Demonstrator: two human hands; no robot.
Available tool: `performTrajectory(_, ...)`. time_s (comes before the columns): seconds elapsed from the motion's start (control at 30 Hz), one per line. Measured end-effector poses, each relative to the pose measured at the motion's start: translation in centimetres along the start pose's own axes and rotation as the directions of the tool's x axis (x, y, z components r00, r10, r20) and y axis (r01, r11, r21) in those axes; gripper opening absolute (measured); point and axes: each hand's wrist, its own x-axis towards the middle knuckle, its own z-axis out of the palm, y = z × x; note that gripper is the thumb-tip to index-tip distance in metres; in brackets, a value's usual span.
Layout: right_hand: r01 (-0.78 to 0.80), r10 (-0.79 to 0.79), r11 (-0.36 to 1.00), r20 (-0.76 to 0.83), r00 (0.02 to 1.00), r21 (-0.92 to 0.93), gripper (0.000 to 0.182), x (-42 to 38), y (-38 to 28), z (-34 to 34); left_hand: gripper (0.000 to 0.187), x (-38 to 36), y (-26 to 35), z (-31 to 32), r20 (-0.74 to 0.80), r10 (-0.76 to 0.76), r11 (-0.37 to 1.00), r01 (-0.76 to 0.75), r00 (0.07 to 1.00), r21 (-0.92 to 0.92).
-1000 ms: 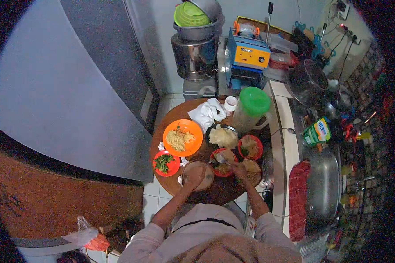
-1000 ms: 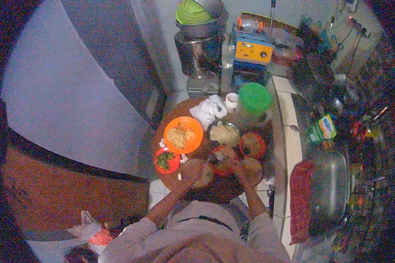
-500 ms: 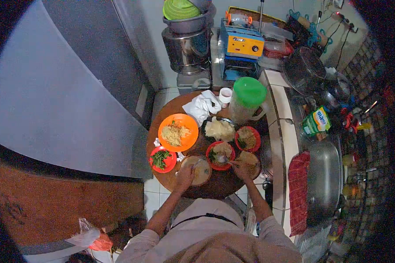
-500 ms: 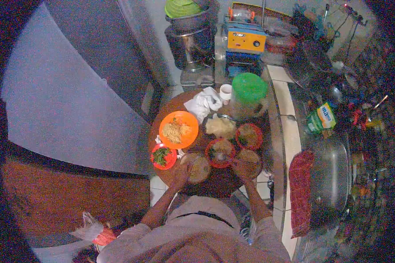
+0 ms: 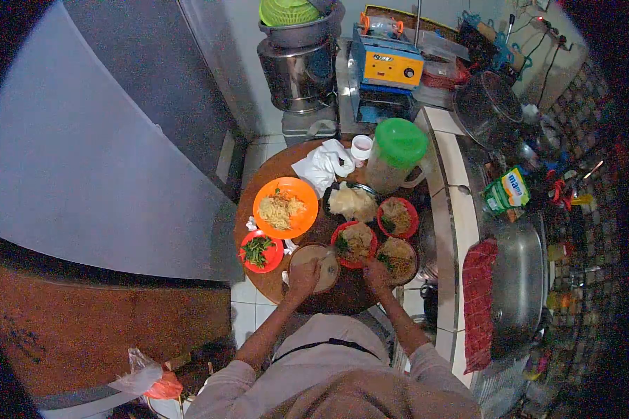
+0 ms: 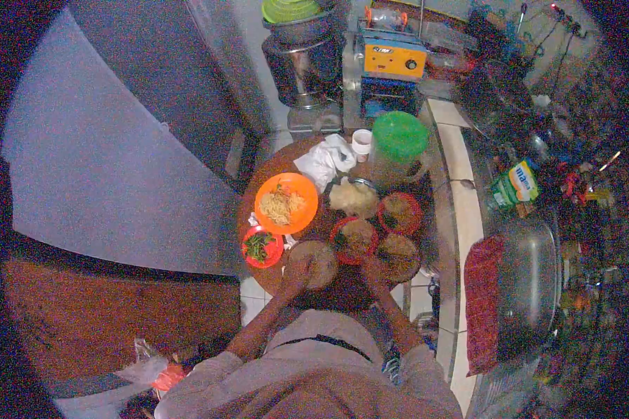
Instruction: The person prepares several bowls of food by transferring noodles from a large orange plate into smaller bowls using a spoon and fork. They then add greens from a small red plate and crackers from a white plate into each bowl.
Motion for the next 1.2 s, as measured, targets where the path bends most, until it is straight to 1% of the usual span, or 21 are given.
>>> performTrajectory(0.07,-0.152,0.145,0.976,-0.058,0.988,-0.158,0.033,-0.3,-0.9,0.6,0.03,0.5,0.4,-0.6,-0.013,0.03,0.996,-0.029,0.999,0.08)
performTrajectory(0.1,-0.154,0.146,0.975,-0.058,0.988,-0.158,0.033,-0.1,-1.4,0.2,0.03,0.7,0.7,-0.9,-0.026,0.06,0.985,-0.055,0.998,0.162)
performTrajectory(0.17,-0.285,0.291,0.955,0.088,0.953,-0.079,0.03,0.3,-2.9,-2.1,0.03,0.4,-1.7,0.3,0.004,0.071,0.982,-0.071,0.997,0.174)
performTrajectory(0.23,-0.286,0.292,0.956,0.094,0.952,-0.072,0.029,-0.4,-3.5,-3.2,0.031,0.4,-2.5,0.3,0.034,0.082,0.978,-0.087,0.996,0.188)
performTrajectory(0.3,-0.285,0.291,0.956,0.1,0.952,-0.064,0.028,-0.8,-2.9,-2.6,0.032,0.3,-2.9,0.1,0.069,-0.021,0.98,0.007,0.997,0.197)
performTrajectory(0.33,-0.222,0.226,0.973,0.076,0.971,-0.057,0.027,-1.1,-1.2,-0.8,0.032,0.3,-2.3,-0.5,0.071,-0.022,0.98,0.008,0.997,0.198)
performTrajectory(0.4,-0.166,0.168,0.985,0.05,0.984,-0.049,0.026,-1.6,-0.7,0.1,0.033,0.5,-0.7,-1.9,-0.073,0.082,0.995,-0.076,0.994,0.069)
performTrajectory(0.43,-0.15,0.149,0.988,-0.015,0.989,-0.031,0.025,-1.6,-1.3,-0.3,0.033,0.4,-0.8,-1.9,-0.068,0.086,0.994,-0.081,0.994,0.069)
performTrajectory(0.5,-0.139,0.137,0.99,-0.083,0.987,-0.011,0.025,-1.5,-1.2,0.3,0.034,0.0,-0.9,-2.1,0.083,-0.037,0.984,0.022,0.996,0.174)
performTrajectory(0.57,-0.222,0.231,0.972,-0.15,0.961,0.078,0.023,-1.0,1.6,3.9,0.034,0.2,0.7,-3.2,0.092,-0.059,0.983,0.042,0.994,0.177)
performTrajectory(0.67,-0.341,0.345,0.938,-0.122,0.931,0.053,0.023,-1.2,-2.4,-0.1,0.033,0.0,0.1,-2.7,0.102,-0.064,0.985,0.047,0.993,0.164)
performTrajectory(0.73,-0.292,0.303,0.953,-0.174,0.937,0.082,0.022,-1.3,-1.7,1.0,0.033,0.4,1.0,-3.3,0.119,-0.039,0.989,0.022,0.992,0.144)
performTrajectory(0.8,-0.244,0.262,0.964,-0.228,0.938,0.106,0.022,-1.7,-1.5,1.3,0.032,0.9,1.9,-4.2,0.373,-0.218,0.974,0.176,0.902,0.145)
performTrajectory(0.87,-0.398,0.399,0.917,-0.11,0.91,0.036,0.023,-2.1,-1.9,0.8,0.032,0.3,0.4,-2.6,0.339,-0.145,0.984,0.099,0.93,0.148)
performTrajectory(0.9,-0.407,0.409,0.912,-0.113,0.906,0.039,0.023,-2.6,-2.0,0.1,0.032,0.2,-0.1,-2.0,0.29,-0.073,0.988,0.03,0.954,0.152)
performTrajectory(0.97,-0.217,0.334,0.92,-0.364,0.87,0.327,0.023,-4.0,-2.0,-2.0,0.031,0.5,0.5,-2.1,0.299,-0.047,0.993,0.013,0.953,0.114)
performTrajectory(1.0,-0.225,0.342,0.918,-0.368,0.865,0.327,0.023,-4.4,-1.4,-2.9,0.031,0.6,0.8,-2.1,0.298,-0.028,0.997,0.005,0.954,0.077)
performTrajectory(1.07,-0.579,0.616,0.787,-0.274,0.738,0.211,0.021,-5.3,0.4,-4.5,0.031,0.6,1.0,-1.7,0.325,-0.008,0.996,-0.019,0.946,0.081)
performTrajectory(1.1,-0.585,0.622,0.783,-0.278,0.732,0.211,0.021,-6.3,1.6,-4.7,0.031,0.6,1.0,-1.5,0.344,0.003,0.995,-0.036,0.939,0.092)
performTrajectory(1.17,-0.527,0.416,0.845,-0.51,0.753,-0.089,0.019,-8.2,3.8,-4.4,0.031,0.7,0.4,-0.3,0.364,0.014,0.995,-0.047,0.931,0.084)
performTrajectory(1.2,-0.533,0.419,0.841,-0.512,0.75,-0.092,0.019,-8.5,3.7,-4.9,0.031,0.7,0.6,-0.1,0.38,0.017,0.995,-0.052,0.925,0.081)
